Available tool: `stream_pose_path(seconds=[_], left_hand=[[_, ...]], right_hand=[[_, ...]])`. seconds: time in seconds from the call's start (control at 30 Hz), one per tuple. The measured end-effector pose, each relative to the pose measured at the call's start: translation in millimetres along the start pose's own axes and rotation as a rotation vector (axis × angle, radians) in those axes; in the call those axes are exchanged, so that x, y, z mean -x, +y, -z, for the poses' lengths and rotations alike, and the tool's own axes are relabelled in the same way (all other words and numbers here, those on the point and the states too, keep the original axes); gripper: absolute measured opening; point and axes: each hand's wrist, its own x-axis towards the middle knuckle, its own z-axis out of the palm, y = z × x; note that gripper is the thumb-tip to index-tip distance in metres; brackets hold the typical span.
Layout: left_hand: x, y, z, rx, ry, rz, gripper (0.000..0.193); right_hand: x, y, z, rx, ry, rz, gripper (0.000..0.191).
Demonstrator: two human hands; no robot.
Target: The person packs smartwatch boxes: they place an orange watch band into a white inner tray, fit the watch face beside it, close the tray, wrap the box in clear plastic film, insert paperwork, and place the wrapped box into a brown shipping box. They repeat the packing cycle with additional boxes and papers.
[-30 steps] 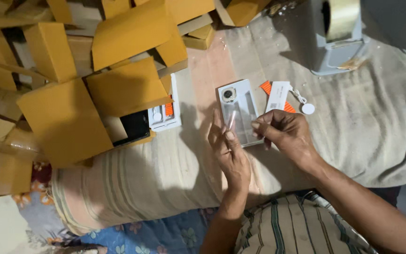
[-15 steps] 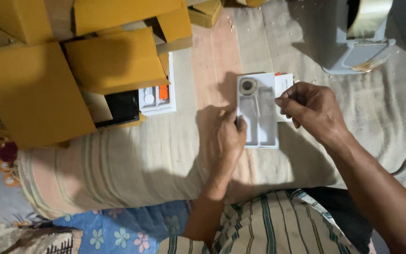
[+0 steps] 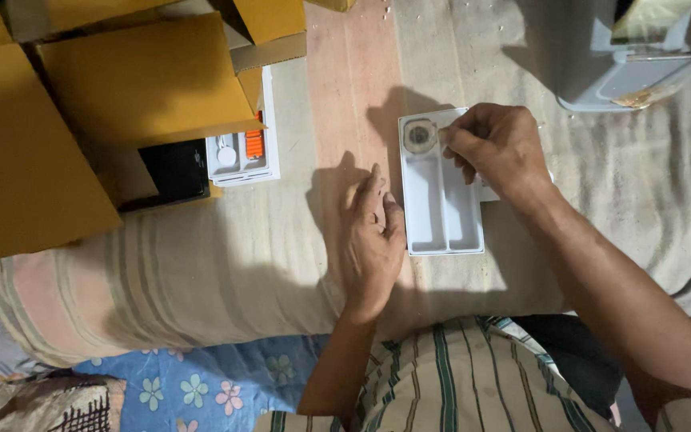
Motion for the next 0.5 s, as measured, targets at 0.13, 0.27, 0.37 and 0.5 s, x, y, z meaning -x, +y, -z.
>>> stream_pose_path(seconds=[0.13, 0.27, 0.37, 0.5], left_hand=[[-5.6, -2.8, -4.0, 0.012, 0.045, -0.033, 0.047], [-8.8, -8.9, -8.0, 0.02, 0.034, -0.012, 0.048], [-9.3, -12.8, -10.9, 0.037, 0.032, 0.006, 0.05], [-12.3, -18.2, -17.1, -0.014, 0.031, -0.006, 0.053]], right_hand=[[-11.0, 5.1, -4.4, -0.024, -0.003, -0.029, 0.02], [-19.0, 9.5, -4.7, 0.042, 0.013, -0.042, 0.021], [-24.1, 13.7, -4.7, 0.017, 0.006, -0.07, 0.02], [-30.2, 18.7, -3.4, 0.03, -0.019, -0.043, 0.018]])
